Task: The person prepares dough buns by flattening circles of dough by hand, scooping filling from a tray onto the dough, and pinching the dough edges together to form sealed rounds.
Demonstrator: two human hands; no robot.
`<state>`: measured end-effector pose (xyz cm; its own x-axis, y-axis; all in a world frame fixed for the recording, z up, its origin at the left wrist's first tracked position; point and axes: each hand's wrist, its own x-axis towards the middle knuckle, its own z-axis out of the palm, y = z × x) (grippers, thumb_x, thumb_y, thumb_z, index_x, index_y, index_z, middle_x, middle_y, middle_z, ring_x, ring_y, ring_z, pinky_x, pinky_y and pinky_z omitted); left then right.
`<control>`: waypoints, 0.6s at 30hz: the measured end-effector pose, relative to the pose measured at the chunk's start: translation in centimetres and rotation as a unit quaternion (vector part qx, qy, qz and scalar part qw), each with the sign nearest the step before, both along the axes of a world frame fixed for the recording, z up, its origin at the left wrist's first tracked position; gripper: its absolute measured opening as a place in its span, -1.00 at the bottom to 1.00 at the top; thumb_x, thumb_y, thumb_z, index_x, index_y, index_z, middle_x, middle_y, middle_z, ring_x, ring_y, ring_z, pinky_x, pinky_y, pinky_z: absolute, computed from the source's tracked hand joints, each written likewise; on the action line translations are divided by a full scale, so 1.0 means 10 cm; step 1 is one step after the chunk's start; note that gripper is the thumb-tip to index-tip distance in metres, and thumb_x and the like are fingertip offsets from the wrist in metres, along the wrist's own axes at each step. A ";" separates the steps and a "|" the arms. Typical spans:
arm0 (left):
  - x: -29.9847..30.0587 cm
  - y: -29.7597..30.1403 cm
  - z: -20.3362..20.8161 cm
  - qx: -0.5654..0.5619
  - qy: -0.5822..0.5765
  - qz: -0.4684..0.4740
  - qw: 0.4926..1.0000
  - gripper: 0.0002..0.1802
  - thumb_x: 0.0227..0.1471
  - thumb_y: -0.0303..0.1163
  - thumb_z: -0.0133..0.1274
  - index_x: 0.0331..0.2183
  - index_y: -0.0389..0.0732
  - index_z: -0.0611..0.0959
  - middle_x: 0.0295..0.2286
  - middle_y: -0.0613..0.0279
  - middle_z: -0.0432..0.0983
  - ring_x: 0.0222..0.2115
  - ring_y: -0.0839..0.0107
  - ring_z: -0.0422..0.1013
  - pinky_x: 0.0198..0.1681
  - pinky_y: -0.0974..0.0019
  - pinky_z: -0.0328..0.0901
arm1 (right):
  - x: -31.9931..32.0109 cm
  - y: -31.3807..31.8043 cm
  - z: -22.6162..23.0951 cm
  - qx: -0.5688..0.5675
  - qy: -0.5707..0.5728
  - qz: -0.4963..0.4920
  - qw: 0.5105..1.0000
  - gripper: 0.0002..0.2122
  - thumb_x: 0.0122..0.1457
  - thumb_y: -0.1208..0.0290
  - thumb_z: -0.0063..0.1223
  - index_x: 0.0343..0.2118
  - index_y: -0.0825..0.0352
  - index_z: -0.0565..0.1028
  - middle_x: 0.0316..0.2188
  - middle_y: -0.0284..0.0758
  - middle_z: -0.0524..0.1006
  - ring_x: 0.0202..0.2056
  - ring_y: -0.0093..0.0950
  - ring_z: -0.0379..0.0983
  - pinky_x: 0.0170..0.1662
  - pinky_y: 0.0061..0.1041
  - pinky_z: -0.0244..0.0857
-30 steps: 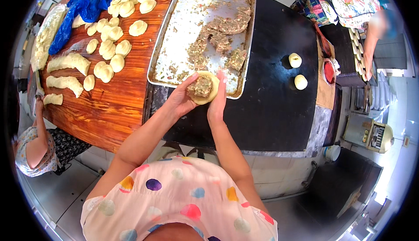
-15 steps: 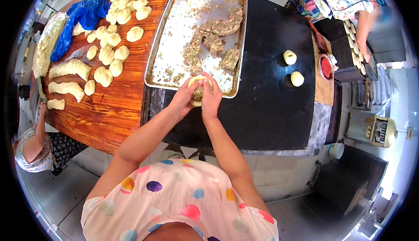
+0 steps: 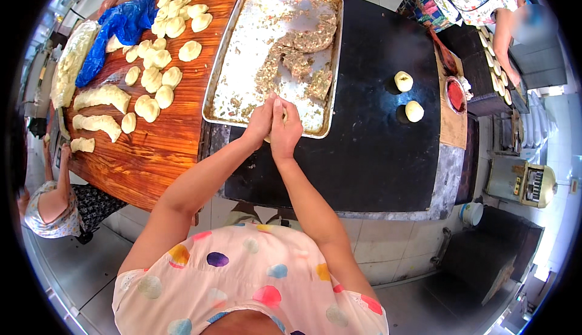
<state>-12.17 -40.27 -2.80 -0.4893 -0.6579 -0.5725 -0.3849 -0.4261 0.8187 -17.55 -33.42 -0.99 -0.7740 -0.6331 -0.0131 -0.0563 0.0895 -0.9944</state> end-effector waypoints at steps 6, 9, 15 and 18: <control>0.00 -0.13 0.24 0.138 0.083 -0.069 0.985 -0.12 0.17 0.39 -0.37 0.11 -0.19 0.44 -0.03 0.14 0.46 -0.06 0.36 0.41 -0.01 0.29 0.28 | -0.35 -0.02 -0.12 -0.067 -0.346 -0.025 0.936 -0.62 0.34 0.12 -0.09 -0.21 0.43 0.54 -0.24 -0.22 0.58 -0.25 -0.41 0.50 -0.12 -0.51 0.35; 0.17 -0.14 0.43 0.185 0.125 0.003 0.975 -0.11 0.14 0.43 -0.41 0.11 -0.12 0.42 0.01 0.24 0.44 0.01 0.37 0.40 0.09 0.17 0.26 | -0.39 -0.03 0.03 -0.163 -0.528 -0.076 0.830 -0.57 0.32 0.04 -0.09 -0.15 0.42 0.49 -0.23 -0.27 0.55 -0.22 -0.43 0.49 -0.08 -0.46 0.37; -0.10 0.26 0.10 0.229 0.352 0.228 0.878 -0.61 0.29 -0.09 -0.10 -0.10 -0.21 0.52 -0.24 0.24 0.52 -0.25 0.46 0.46 -0.17 0.36 0.39 | 0.00 -0.10 0.14 -0.185 -0.382 -0.102 0.900 -0.69 0.30 0.25 -0.02 -0.08 0.41 0.45 -0.23 -0.31 0.51 -0.21 -0.51 0.44 -0.09 -0.49 0.36; -0.09 0.30 0.22 0.147 0.286 0.231 0.919 -0.71 0.28 -0.18 -0.08 -0.16 -0.20 0.53 -0.34 0.31 0.48 -0.33 0.54 0.41 -0.28 0.38 0.36 | 0.08 -0.05 0.18 -0.134 -0.223 -0.094 0.961 -0.79 0.25 0.47 0.04 -0.08 0.39 0.48 -0.13 -0.32 0.50 -0.12 -0.54 0.41 0.00 -0.53 0.27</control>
<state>-13.07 -37.32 -0.63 -0.4733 -0.7284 -0.4954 0.3484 -0.6713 0.6542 -16.78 -33.96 0.77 -0.8302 -0.5098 -0.2258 0.3729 -0.2067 -0.9046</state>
